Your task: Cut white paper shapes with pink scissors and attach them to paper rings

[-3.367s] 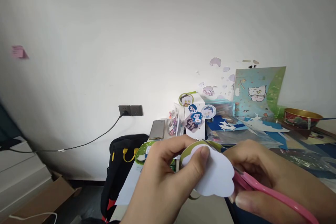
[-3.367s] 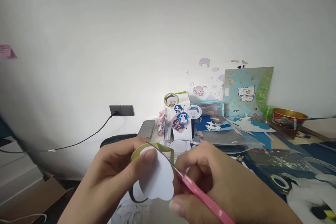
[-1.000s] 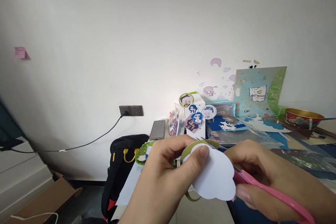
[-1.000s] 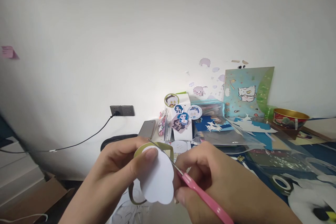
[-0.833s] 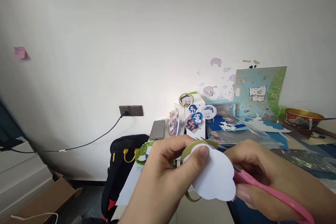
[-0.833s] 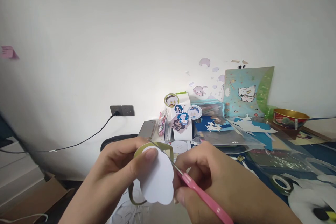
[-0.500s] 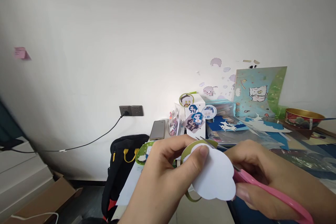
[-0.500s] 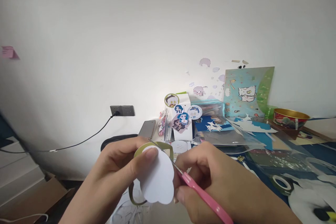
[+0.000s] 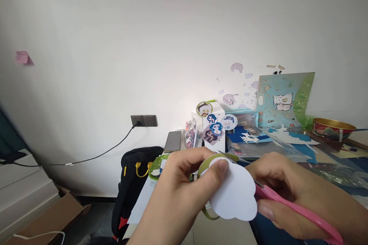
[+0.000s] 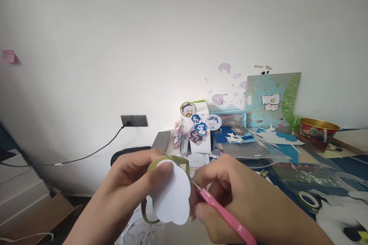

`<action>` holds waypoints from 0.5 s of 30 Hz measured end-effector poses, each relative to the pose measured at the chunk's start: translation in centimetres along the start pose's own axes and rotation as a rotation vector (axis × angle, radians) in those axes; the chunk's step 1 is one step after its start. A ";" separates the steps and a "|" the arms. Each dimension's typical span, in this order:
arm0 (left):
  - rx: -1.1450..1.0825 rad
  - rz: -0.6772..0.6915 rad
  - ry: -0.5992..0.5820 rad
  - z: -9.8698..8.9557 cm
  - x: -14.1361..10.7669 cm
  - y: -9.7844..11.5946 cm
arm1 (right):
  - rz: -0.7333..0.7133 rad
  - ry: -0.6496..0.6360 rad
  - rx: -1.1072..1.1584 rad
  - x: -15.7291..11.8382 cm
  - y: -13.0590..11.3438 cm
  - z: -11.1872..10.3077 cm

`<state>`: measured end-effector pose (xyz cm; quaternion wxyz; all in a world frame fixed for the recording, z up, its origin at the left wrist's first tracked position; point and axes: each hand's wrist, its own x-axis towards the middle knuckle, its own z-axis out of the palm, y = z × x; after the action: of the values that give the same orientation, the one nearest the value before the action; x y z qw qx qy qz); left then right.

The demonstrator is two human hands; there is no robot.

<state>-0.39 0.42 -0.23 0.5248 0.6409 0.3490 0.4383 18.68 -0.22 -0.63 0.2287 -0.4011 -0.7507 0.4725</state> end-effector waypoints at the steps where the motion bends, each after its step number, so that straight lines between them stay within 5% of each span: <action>1: 0.001 -0.002 0.004 0.0 0.0 0.0 | 0.004 -0.004 0.004 0.0 0.0 0.0; 15: -0.008 0.003 -0.013 -0.1 0.2 -0.2 | 0.028 0.009 -0.021 -0.1 0.5 -0.2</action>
<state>-0.39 0.68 -0.36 0.5287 0.6422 0.3429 0.4364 19.08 -0.05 -1.00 0.2211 -0.4159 -0.7490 0.4659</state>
